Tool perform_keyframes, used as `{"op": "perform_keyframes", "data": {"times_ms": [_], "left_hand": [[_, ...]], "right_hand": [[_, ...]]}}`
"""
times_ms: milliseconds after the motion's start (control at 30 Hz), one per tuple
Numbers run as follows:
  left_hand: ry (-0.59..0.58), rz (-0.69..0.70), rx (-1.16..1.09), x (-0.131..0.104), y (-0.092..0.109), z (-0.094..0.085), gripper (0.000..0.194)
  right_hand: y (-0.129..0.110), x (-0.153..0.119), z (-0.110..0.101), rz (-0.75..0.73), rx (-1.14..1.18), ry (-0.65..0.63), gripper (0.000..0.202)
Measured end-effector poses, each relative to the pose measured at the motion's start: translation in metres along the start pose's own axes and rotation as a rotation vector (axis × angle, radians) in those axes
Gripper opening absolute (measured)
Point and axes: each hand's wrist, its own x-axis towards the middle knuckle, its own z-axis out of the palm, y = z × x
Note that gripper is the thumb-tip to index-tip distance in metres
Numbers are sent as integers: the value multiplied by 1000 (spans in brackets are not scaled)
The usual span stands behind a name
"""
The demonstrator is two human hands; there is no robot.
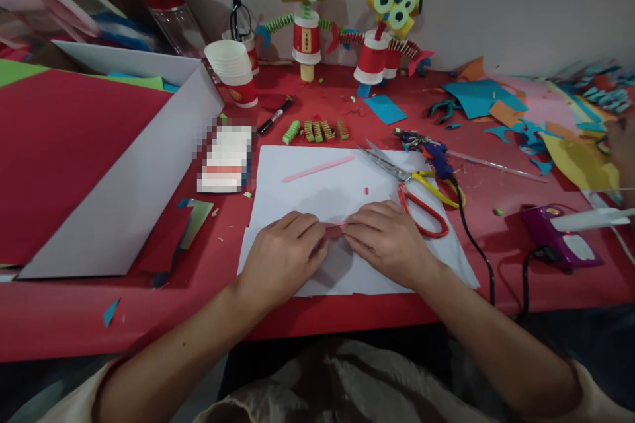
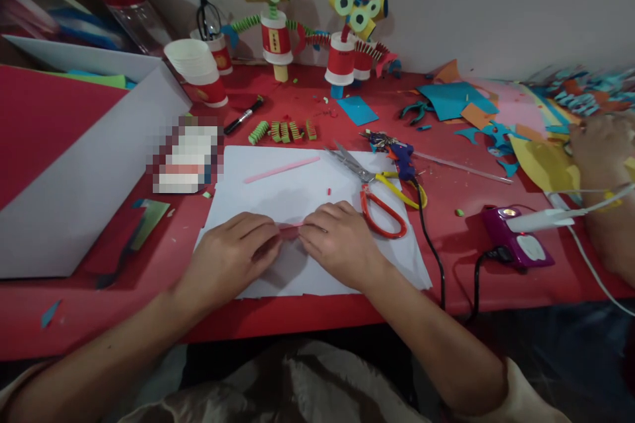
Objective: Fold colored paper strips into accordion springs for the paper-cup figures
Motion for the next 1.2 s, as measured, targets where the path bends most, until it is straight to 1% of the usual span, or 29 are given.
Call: {"op": "perform_keyframes", "data": {"times_ms": [67,167,233,367,533,700,833,967,1100,1200], "left_hand": [[-5,15,34,0,2,-1,16],[-34,88,121,0,4,-1,16],[-32,86,136,2,5,-1,15],[20,-33,28,4,6,4,14],[65,-146,-89,4,7,10,12],[69,-239,-195,4,6,11,10],[48,-324,-274,5,6,12,12],[29,-364,-329,7,5,11,12],[26,-346,-354,6,5,9,12],[35,-302,-293,6,7,8,10]], "right_hand": [[0,1,1,9,16,8,21],[0,1,1,16,22,4,22],[-1,1,1,34,35,-3,21],[0,0,4,121,127,-13,21],[0,0,12,302,349,96,14],[-4,3,13,410,361,150,5],[-5,5,12,448,365,134,3],[-3,6,10,471,390,116,3],[-1,4,8,456,443,104,2],[0,1,10,428,454,121,3]]}}
